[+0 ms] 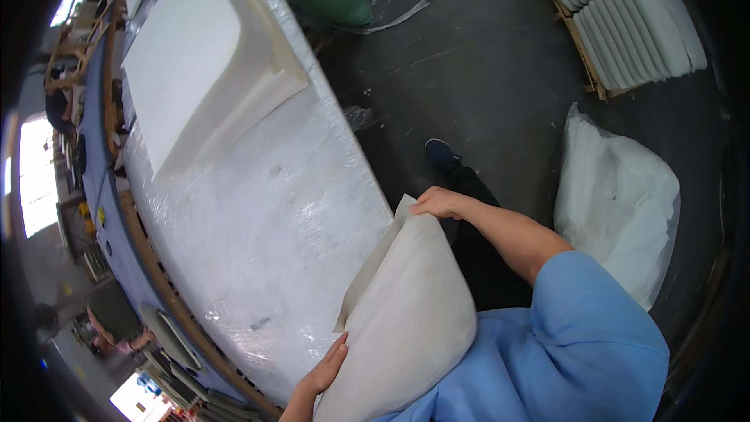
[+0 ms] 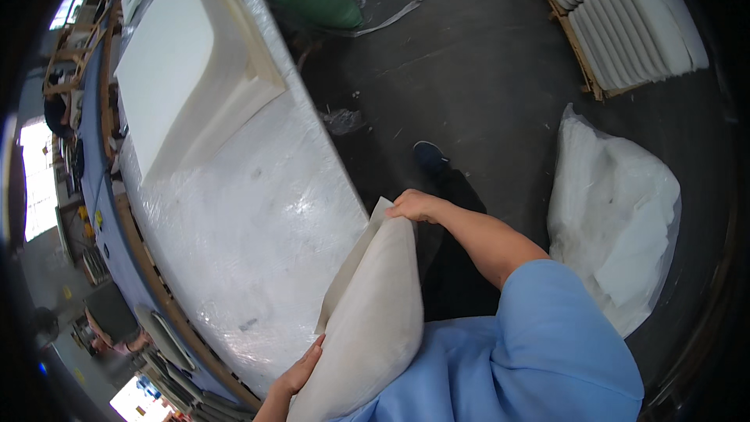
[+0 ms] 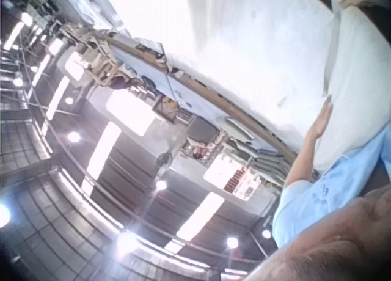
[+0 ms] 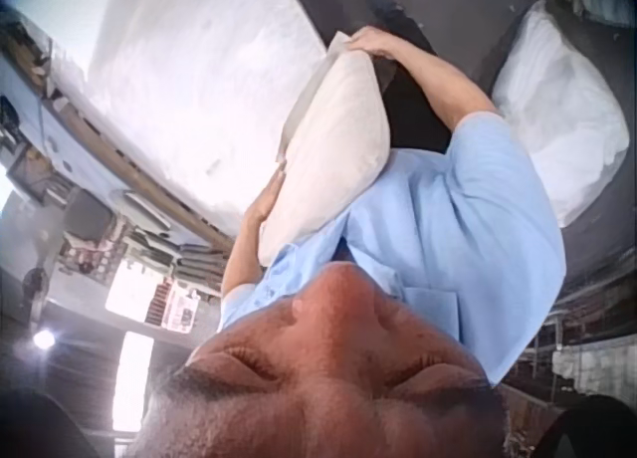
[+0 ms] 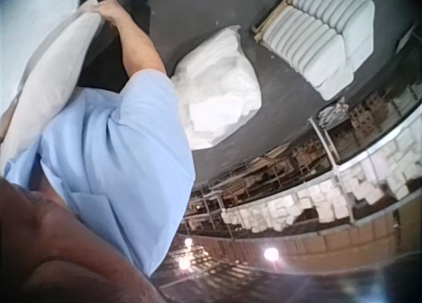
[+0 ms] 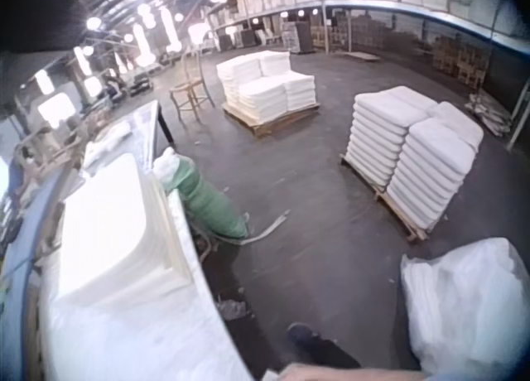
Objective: The person repeatedly inserts rectangular foam pieces into light-colored fabric covers by hand, aligning edges and smoothing the covers. The person handles one foam piece at a time, turning and adjusting each cover to fit the foam.
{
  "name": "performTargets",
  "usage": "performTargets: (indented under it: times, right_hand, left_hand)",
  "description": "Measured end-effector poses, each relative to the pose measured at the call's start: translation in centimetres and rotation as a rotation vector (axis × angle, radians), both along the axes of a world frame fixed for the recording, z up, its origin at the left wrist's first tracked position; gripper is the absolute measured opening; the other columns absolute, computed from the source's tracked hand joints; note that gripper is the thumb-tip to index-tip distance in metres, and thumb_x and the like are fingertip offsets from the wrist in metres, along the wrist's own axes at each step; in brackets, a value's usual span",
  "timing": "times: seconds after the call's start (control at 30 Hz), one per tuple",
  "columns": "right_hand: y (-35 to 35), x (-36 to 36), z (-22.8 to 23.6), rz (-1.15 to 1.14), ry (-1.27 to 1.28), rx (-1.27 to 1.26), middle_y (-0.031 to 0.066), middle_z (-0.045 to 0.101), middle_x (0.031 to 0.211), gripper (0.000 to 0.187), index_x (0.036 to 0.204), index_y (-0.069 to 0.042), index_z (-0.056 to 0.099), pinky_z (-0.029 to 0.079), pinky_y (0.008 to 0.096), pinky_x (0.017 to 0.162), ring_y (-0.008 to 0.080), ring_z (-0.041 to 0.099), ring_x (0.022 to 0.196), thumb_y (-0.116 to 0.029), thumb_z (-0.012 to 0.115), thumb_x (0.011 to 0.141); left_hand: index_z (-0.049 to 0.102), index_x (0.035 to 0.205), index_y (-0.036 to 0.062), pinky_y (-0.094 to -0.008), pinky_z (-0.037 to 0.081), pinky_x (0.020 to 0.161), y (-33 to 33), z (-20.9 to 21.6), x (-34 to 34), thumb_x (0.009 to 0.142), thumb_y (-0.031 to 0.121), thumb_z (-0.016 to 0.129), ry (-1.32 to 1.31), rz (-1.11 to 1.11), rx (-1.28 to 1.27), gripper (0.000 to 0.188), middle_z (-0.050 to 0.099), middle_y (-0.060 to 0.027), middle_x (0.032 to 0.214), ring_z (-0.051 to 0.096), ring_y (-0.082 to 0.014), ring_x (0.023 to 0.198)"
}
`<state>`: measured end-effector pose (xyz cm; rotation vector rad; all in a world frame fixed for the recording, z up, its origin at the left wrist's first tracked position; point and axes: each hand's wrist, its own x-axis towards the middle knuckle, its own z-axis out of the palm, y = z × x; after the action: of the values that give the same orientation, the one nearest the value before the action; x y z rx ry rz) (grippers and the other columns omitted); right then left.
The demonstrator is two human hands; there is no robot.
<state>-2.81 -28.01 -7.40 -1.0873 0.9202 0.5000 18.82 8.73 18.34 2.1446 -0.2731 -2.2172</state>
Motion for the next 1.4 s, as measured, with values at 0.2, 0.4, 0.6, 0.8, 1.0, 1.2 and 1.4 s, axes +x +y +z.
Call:
performTargets:
  times: [0.2,0.4,0.6,0.8,1.0,1.2,1.4]
  right_hand:
    - [1.1,0.9,-1.5,-0.214,0.060,0.083,0.0120,0.074,0.090,0.037,0.103,0.005,0.076,0.053,0.0362,0.071,0.0186,0.068,0.076,-0.031,0.074,0.097]
    - [1.2,2.3,-0.4,-0.124,0.084,0.075,0.0123,0.075,0.090,0.037,0.104,0.006,0.076,0.054,0.0367,0.070,0.0196,0.070,0.077,-0.029,0.075,0.096]
    - [0.0,1.1,0.2,0.078,-0.021,-0.317,0.0059,0.075,0.096,0.036,0.110,-0.002,0.078,0.054,0.0341,0.076,0.0163,0.068,0.084,-0.036,0.072,0.098]
    - [0.2,1.3,13.0,-0.261,-0.071,-0.075,0.0043,0.071,0.100,0.053,0.118,-0.001,0.075,0.050,0.0305,0.090,0.0142,0.063,0.097,-0.049,0.056,0.107]
    - [0.4,2.1,23.6,-0.186,-0.179,0.235,0.0095,0.073,0.096,0.057,0.113,0.000,0.073,0.055,0.0334,0.088,0.0186,0.068,0.094,-0.053,0.051,0.107]
    - [-0.9,7.9,24.7,-0.073,-0.239,0.325,0.0142,0.076,0.093,0.061,0.102,-0.001,0.073,0.059,0.0370,0.084,0.0242,0.073,0.087,-0.056,0.048,0.107]
    - [0.3,16.6,30.7,0.199,-0.519,0.266,0.0149,0.076,0.097,0.065,0.101,-0.002,0.073,0.056,0.0364,0.088,0.0236,0.072,0.092,-0.058,0.040,0.109]
  left_hand:
    - [0.030,0.163,0.0040,-0.0370,0.027,0.124,6.2,-6.9,-2.0,0.106,0.058,0.044,-0.087,0.302,0.167,0.080,0.035,-0.0187,0.166,0.037,-0.0289,0.151]
    - [0.040,0.158,0.0035,-0.0378,0.041,0.116,7.5,-9.9,-4.4,0.107,0.052,0.049,-0.050,0.880,0.215,0.071,0.044,-0.0165,0.160,0.050,-0.0257,0.141]
    - [0.045,0.155,0.0037,-0.0388,0.045,0.113,6.9,-4.1,-8.6,0.107,0.050,0.050,-0.186,1.515,-0.141,0.067,0.050,-0.0158,0.155,0.056,-0.0251,0.135]
    - [0.051,0.150,0.0032,-0.0419,0.052,0.103,7.7,3.2,-14.7,0.110,0.045,0.043,-0.372,1.975,-0.380,0.059,0.065,-0.0175,0.138,0.065,-0.0289,0.122]
    - [0.066,0.130,-0.0014,-0.0441,0.050,0.107,7.4,6.3,-20.0,0.111,0.041,0.036,-0.838,2.115,-1.026,0.055,0.069,-0.0172,0.131,0.065,-0.0300,0.121]
    - [0.069,0.109,0.0008,-0.0412,0.053,0.098,5.2,8.5,-21.3,0.110,0.038,0.042,-0.958,2.434,-1.096,0.046,0.071,-0.0137,0.116,0.067,-0.0259,0.106]
    - [0.067,0.117,0.0020,-0.0400,0.047,0.104,1.2,9.0,-24.7,0.111,0.038,0.043,-1.495,2.375,-0.811,0.043,0.067,-0.0127,0.124,0.061,-0.0245,0.115]
